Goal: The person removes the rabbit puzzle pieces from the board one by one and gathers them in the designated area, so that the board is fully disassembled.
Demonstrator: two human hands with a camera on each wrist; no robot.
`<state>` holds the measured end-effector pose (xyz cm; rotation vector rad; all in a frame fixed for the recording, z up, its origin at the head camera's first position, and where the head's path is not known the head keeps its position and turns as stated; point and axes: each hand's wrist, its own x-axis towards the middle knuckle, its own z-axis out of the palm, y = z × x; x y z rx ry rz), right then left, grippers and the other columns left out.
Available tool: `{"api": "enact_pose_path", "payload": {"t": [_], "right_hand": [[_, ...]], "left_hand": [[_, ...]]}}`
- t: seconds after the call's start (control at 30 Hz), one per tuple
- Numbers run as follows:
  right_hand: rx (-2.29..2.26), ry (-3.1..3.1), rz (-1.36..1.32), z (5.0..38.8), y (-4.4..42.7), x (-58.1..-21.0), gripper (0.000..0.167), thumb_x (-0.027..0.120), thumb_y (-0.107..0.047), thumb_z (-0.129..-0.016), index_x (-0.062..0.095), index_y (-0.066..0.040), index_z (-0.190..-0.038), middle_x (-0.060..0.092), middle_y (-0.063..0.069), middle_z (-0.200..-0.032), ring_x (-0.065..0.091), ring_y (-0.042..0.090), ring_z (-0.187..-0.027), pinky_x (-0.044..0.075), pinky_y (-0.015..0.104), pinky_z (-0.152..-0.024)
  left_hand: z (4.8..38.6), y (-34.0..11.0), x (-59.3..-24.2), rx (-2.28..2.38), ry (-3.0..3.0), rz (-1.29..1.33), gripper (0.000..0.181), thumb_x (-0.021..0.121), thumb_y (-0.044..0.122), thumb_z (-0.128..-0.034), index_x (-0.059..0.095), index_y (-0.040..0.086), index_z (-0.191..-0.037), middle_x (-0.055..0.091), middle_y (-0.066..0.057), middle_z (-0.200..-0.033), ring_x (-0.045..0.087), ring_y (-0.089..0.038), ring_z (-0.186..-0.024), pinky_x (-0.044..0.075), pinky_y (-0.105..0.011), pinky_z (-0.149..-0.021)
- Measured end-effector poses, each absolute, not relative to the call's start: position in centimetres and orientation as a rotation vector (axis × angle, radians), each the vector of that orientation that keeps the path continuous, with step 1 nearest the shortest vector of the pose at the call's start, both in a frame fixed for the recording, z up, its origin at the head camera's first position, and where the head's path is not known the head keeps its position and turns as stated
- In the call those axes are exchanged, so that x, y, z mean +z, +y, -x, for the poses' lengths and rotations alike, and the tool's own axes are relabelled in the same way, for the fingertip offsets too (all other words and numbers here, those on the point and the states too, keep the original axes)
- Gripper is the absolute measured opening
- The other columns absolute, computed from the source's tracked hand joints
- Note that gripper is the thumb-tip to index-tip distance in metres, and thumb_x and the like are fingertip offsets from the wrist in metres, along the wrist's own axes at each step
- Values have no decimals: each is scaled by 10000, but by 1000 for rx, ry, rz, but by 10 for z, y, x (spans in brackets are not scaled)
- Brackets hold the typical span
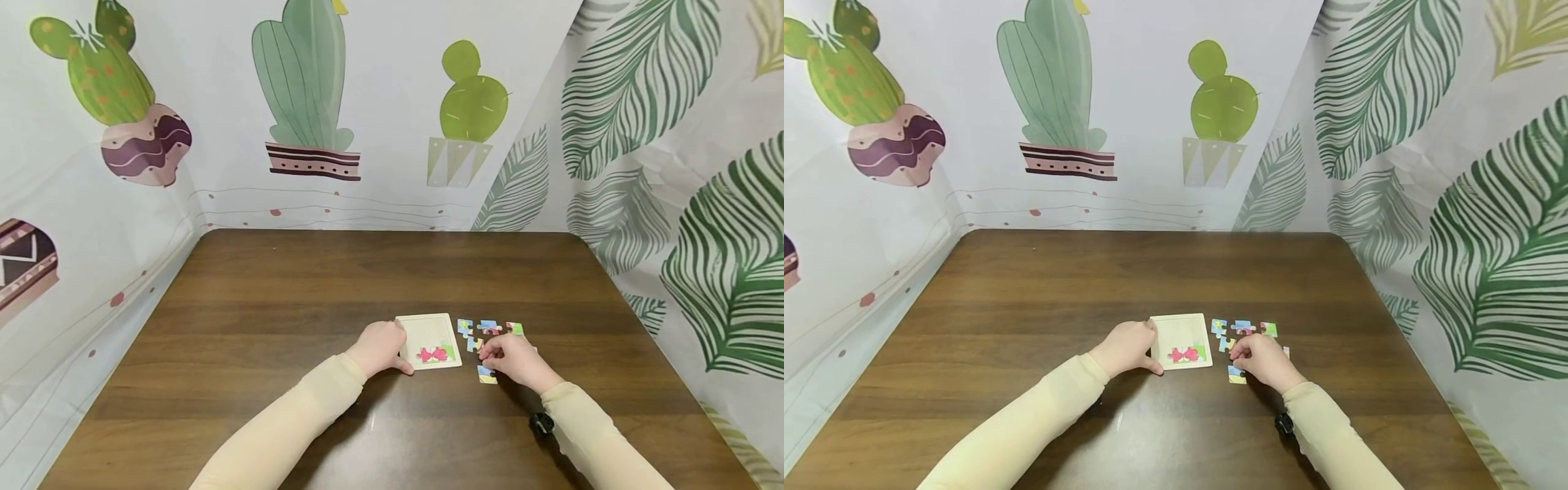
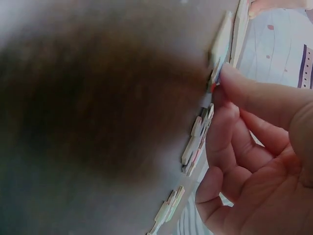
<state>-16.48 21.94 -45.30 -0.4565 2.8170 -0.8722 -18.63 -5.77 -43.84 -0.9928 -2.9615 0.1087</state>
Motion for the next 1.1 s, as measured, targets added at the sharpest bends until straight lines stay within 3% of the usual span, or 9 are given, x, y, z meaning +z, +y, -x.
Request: {"api": "enact_pose_path", "payload": {"t": [0.27, 0.47, 0.73, 1.0, 1.1], "right_hand": [[-836, 2885, 481, 167, 213, -449, 33, 736, -79, -787, 716, -80, -813, 618, -70, -715, 518, 54, -648, 441, 260, -625], [-864, 2879, 537, 169, 199, -447, 49, 743, -113, -791, 723, -90, -829, 595, -77, -694, 501, 57, -634, 435, 239, -587], [-945, 2805, 648, 172, 175, -444, 361, 767, -115, -773, 667, -4, -1102, 542, -66, -662, 461, 50, -569, 410, 220, -535], [-918, 2804, 742, 176, 139, -444, 283, 767, -129, -770, 688, 3, -1008, 561, -59, -638, 452, 22, -548, 406, 203, -525], [-897, 2801, 776, 178, 129, -445, 272, 772, -117, -757, 690, 11, -983, 555, -58, -614, 446, 25, -534, 400, 198, -522]], "left_hand": [[186, -60, -437, 97, -2937, 1020, 791, 764, 603, -616, 692, -36, -1076, 667, -189, -1116, 683, -246, -770, 545, -316, -679], [187, -58, -437, 104, -2952, 1002, 820, 764, 604, -619, 673, -50, -1105, 671, -175, -1112, 680, -246, -787, 546, -317, -690], [185, -58, -437, 109, -2938, 997, 808, 772, 605, -602, 684, -46, -1072, 685, -159, -1071, 674, -235, -733, 545, -315, -653], [185, -57, -438, 97, -2918, 995, 624, 777, 607, -583, 726, 49, -858, 696, -126, -993, 659, -216, -681, 539, -312, -615], [186, -58, -439, 110, -2922, 993, 695, 766, 617, -593, 723, 16, -939, 697, -135, -1015, 667, -217, -696, 543, -307, -625]]}}
